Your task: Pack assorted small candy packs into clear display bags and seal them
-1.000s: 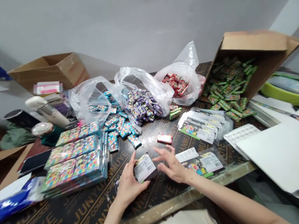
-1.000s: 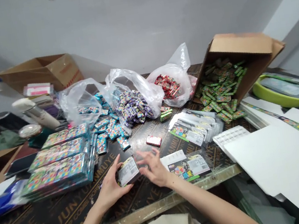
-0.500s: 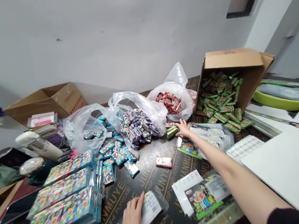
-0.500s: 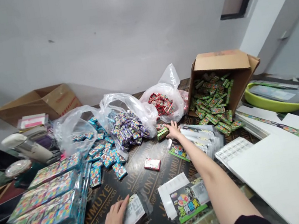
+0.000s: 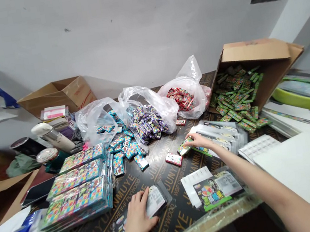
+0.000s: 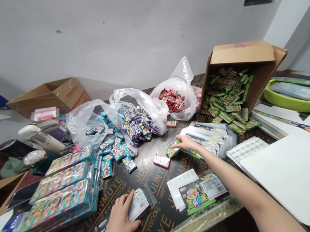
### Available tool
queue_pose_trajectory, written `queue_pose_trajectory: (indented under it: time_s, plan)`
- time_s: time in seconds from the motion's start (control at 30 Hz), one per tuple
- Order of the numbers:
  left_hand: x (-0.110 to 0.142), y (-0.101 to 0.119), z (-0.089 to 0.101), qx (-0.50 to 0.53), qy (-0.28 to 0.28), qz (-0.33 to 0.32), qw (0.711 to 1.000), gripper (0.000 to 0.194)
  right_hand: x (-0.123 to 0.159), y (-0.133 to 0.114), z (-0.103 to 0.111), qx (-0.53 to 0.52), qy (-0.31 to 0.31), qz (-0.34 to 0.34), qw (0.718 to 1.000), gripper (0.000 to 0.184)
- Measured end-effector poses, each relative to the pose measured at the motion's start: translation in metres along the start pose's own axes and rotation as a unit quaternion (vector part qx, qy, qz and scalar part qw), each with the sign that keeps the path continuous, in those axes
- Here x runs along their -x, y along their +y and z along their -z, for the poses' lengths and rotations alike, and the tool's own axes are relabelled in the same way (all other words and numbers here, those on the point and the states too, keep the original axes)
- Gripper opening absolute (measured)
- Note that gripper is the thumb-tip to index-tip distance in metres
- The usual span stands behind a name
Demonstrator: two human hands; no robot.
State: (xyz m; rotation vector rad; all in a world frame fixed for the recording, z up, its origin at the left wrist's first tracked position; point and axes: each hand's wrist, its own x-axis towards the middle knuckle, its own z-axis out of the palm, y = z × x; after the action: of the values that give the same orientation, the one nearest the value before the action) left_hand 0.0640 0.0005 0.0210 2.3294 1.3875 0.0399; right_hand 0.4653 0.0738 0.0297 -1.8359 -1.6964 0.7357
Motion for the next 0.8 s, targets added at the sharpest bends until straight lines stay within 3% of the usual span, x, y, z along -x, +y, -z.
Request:
queue_pose_trajectory:
  time_s: [0.1,0.23,0.3,0.37,0.43,0.53,0.57,0.6,0.67,0.8]
  plan:
    - [0.003,0.0,0.0,-0.004,0.004,-0.001,1.0,0.084,0.01,0.0,0.005,-0.004,0.041,0.002,0.999,0.031]
    - [0.003,-0.002,0.0,0.025,0.03,-0.015,0.999,0.082,0.028,-0.015,0.018,-0.013,0.148,0.014,0.989,0.024]
    - [0.001,0.003,0.004,0.088,0.076,-0.013,0.993,0.079,0.042,-0.034,0.022,-0.027,0.183,0.028,0.982,0.031]
    - [-0.002,0.014,0.011,0.216,0.119,0.001,0.969,0.074,0.059,-0.061,0.018,-0.075,0.153,0.08,0.982,0.033]
    - [-0.003,0.031,0.022,0.409,0.103,0.029,0.906,0.065,0.077,-0.092,0.007,-0.157,0.061,0.162,0.972,0.024]
    - [-0.004,0.057,0.038,0.681,-0.082,0.067,0.725,0.054,0.102,-0.131,-0.016,-0.224,-0.077,0.234,0.943,0.012]
    - [-0.004,0.062,0.042,0.712,-0.13,0.07,0.686,0.05,0.108,-0.139,-0.023,-0.229,-0.105,0.239,0.938,0.014]
    - [-0.004,0.067,0.044,0.73,-0.143,0.074,0.664,0.045,0.113,-0.144,-0.03,-0.231,-0.118,0.239,0.936,0.014]
    - [-0.003,0.07,0.043,0.747,-0.097,0.091,0.652,0.041,0.119,-0.146,-0.043,-0.225,-0.09,0.233,0.942,0.015]
    - [-0.002,0.071,0.033,0.764,0.07,0.138,0.626,0.039,0.126,-0.144,-0.073,-0.142,0.022,0.226,0.963,0.079]
